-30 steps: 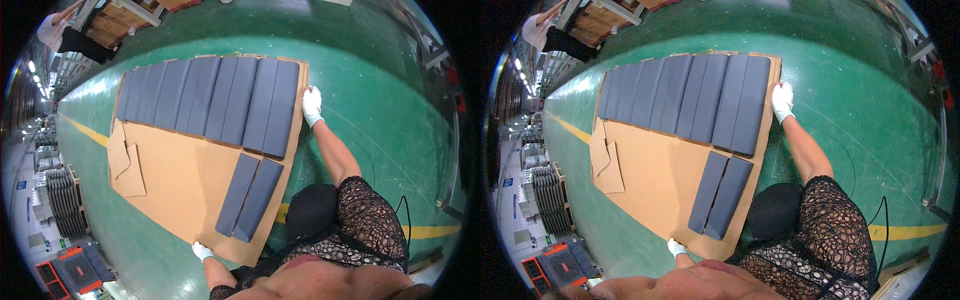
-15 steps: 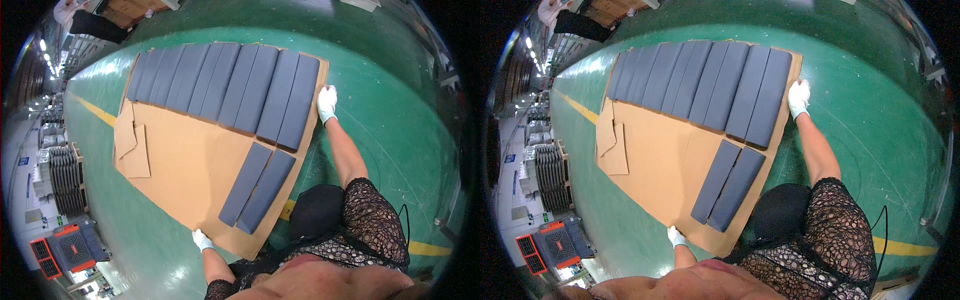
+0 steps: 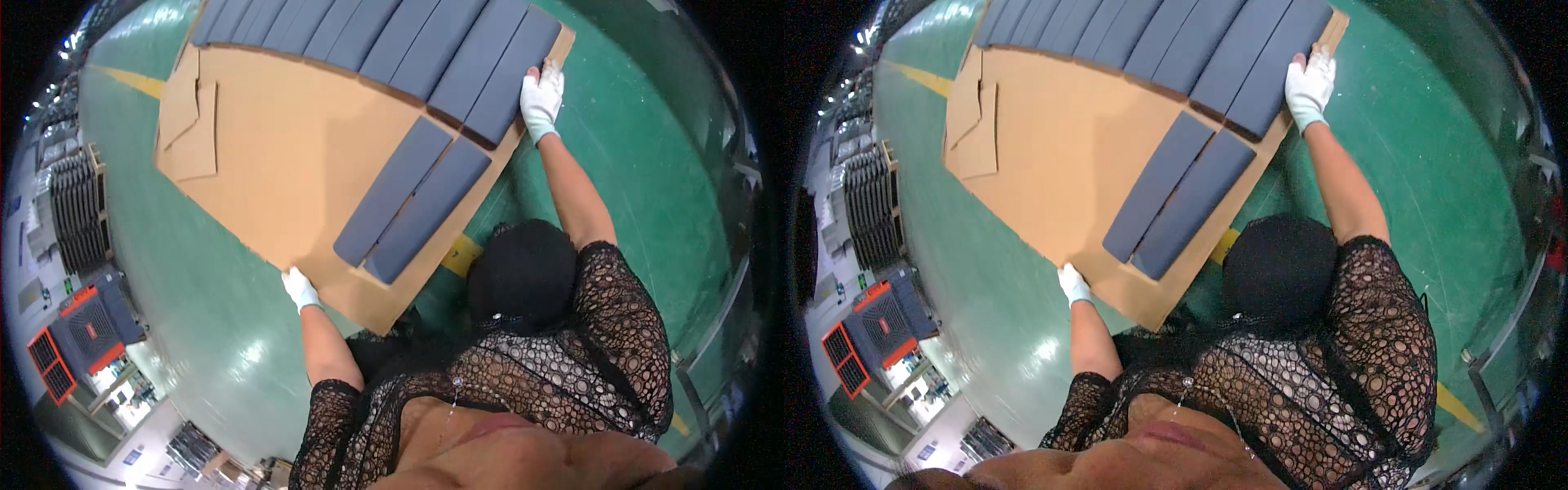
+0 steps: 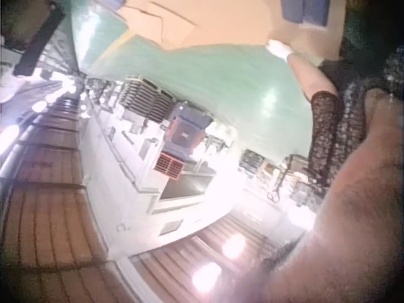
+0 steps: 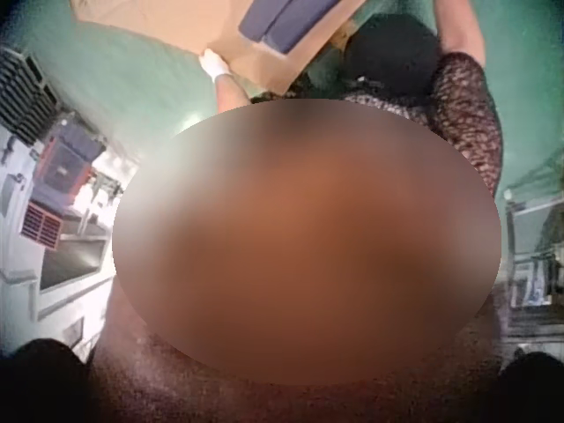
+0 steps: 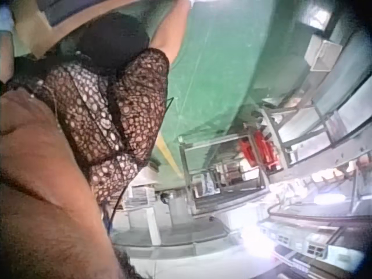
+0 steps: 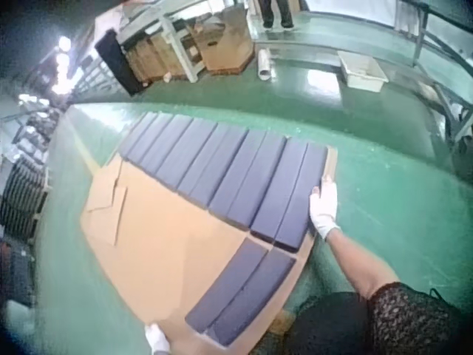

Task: The person folds cardboard on a pallet, retrieves grey metal parts from a table, stacks the parts in rows onto the pallet, and places cardboard sheets over the stacked parts.

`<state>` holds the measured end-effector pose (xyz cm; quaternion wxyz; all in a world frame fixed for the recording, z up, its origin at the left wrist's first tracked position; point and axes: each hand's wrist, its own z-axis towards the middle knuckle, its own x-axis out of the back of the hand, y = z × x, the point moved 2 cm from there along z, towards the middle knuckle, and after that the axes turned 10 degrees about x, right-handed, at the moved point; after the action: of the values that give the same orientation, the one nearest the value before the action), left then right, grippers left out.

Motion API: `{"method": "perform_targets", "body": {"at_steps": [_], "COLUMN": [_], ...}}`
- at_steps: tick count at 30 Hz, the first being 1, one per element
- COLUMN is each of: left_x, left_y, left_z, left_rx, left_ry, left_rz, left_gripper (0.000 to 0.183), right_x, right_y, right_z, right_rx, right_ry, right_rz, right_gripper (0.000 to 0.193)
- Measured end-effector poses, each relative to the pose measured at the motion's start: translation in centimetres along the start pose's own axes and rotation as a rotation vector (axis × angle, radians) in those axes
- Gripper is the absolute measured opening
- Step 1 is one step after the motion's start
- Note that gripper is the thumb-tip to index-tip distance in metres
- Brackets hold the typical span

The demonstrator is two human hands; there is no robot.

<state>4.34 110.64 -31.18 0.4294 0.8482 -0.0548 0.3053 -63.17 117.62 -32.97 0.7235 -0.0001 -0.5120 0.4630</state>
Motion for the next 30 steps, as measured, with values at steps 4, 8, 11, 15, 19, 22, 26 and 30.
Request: {"method": "perform_targets", "body": {"at_steps": [4, 8, 11, 15, 19, 22, 26, 30], "left_x": [-2.3, -4.2, -9.9, -14.4, -14.5, -14.1, -13.7, -13.8], "left_y": [1.6, 5.6, 9.5, 12.8, 13.6, 13.4, 13.5, 13.9], "left_z": [-1.7, -4.9, -9.4, -13.4, -14.1, -14.3, -15.7, -17.5], "left_rx": [-0.041, -0.861, -0.908, -0.971, -1.015, -0.971, -1.020, -0.932], "left_ry": [0.074, 0.391, -0.174, -0.529, -0.494, -0.559, -0.545, -0.652], "left_rz": [0.212, 0.710, 0.553, 0.982, 1.011, 0.934, 0.851, 0.858], "left_gripper": [0.043, 0.049, 0.062, 0.078, 0.073, 0.071, 0.068, 0.068], "right_x": [1.5, 6.1, 10.6, 12.3, 11.0, 10.2, 8.8, 9.1], "right_y": [1.0, -2.4, -4.4, -6.4, -6.7, -8.8, -7.8, -7.3], "right_z": [1.0, -0.9, -4.8, -9.7, -10.4, -10.6, -11.2, -10.8], "right_rx": [0.039, 0.146, 0.198, 0.532, 0.473, 0.360, 0.284, 0.201], "right_ry": [-0.063, 0.019, -0.389, -0.526, -0.660, -0.750, -0.714, -0.740], "right_rz": [-0.108, 0.191, 0.434, 0.511, 0.334, 0.250, 0.287, 0.274], "right_gripper": [0.052, 0.038, 0.031, 0.031, 0.045, 0.046, 0.047, 0.048]}}
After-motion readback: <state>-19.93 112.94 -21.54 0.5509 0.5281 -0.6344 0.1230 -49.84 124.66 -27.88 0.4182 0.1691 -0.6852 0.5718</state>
